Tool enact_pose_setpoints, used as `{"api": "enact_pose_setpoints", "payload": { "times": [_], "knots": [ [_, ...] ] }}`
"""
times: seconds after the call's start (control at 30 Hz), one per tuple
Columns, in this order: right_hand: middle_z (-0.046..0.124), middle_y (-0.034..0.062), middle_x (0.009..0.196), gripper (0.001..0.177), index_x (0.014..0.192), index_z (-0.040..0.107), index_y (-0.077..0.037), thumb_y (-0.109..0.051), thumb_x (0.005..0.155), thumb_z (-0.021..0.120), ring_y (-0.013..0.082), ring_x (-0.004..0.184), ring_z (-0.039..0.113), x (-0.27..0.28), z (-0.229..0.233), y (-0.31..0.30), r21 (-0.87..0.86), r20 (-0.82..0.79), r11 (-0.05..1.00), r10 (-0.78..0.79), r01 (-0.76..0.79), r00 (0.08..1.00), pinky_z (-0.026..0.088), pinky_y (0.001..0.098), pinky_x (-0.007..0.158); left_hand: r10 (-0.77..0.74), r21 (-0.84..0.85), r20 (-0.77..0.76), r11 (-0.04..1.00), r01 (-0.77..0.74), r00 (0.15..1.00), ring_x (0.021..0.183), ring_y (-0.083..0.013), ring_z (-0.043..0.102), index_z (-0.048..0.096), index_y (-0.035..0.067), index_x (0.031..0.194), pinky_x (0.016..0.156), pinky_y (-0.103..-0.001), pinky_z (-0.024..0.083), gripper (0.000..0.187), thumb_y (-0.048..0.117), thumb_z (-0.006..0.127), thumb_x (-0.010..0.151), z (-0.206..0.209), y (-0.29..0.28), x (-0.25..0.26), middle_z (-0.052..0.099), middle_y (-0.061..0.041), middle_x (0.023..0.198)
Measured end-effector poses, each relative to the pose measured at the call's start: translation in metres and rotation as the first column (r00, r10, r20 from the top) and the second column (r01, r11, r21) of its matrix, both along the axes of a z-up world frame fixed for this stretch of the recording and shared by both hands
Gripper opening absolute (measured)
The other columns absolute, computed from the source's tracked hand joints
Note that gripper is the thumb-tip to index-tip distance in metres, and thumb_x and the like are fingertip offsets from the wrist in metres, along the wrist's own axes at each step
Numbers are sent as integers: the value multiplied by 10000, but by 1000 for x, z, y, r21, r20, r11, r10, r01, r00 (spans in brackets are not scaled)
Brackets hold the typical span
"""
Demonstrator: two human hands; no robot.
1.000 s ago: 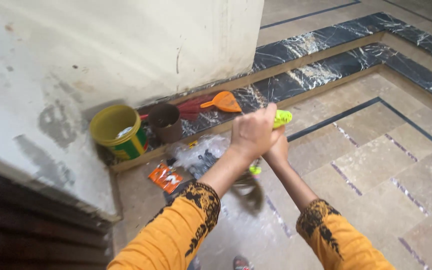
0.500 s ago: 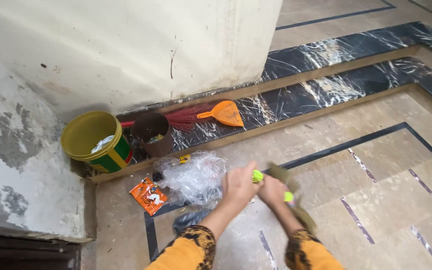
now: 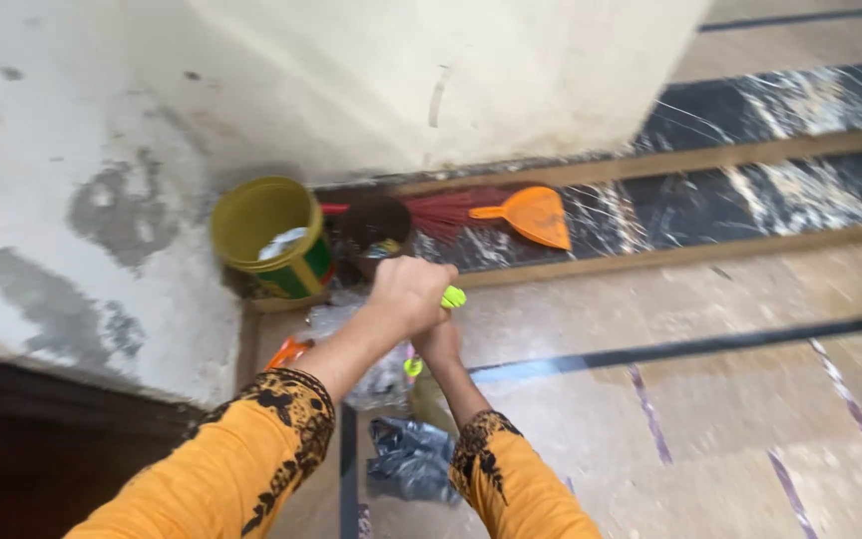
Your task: Sweeping debris into a dustpan in a hallway and then mopping the floor while moving into a bedroom.
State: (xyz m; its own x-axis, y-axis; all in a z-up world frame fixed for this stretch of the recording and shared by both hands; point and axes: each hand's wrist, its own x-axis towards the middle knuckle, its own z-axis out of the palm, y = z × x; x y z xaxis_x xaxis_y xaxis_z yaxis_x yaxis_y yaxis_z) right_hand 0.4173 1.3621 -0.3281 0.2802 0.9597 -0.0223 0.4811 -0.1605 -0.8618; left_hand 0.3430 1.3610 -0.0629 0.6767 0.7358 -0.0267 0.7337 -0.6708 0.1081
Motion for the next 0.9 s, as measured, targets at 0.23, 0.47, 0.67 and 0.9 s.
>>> {"api": "enact_pose_setpoints", "payload": {
  "times": [0.23, 0.47, 0.67, 0.9],
  "knots": [
    [750, 218, 1017, 326, 1099, 698, -32, -195, 823, 756, 360, 972, 731, -60, 56, 16, 505, 15, 855, 124, -115, 992, 551, 498, 747, 35, 98, -2, 995, -34, 999, 864, -343, 731, 709, 152, 951, 746, -494, 575, 316, 288, 826, 691, 28, 7, -49, 745, -123, 833],
    [745, 169, 722, 182, 885, 746, -80, -242, 873, 662, 343, 727, 771, -53, 172, 8, 97, 121, 988, 110, -122, 987, 577, 464, 717, 33, 117, 188, 992, -56, 982, 838, -342, 725, 692, 161, 960, 721, -499, 563, 349, 351, 822, 698, 102, 22, -79, 738, -115, 814],
    [740, 182, 824, 308, 882, 751, -88, -381, 887, 657, 408, 851, 720, -21, 198, -3, 68, 413, 997, -60, 35, 909, 554, 528, 785, 53, -9, 285, 999, -53, 957, 805, -257, 751, 647, 191, 1015, 726, -447, 576, 345, 433, 758, 796, 110, 24, -85, 761, -45, 773],
    [740, 191, 1008, 333, 1072, 750, -145, -383, 861, 653, 417, 997, 685, -56, 90, 1, -145, 309, 989, 14, 32, 951, 534, 517, 856, 42, -26, 346, 999, -35, 937, 832, -368, 724, 642, 157, 996, 699, -518, 558, 416, 429, 824, 739, -1, 9, -154, 738, -121, 817]
  ]
}}
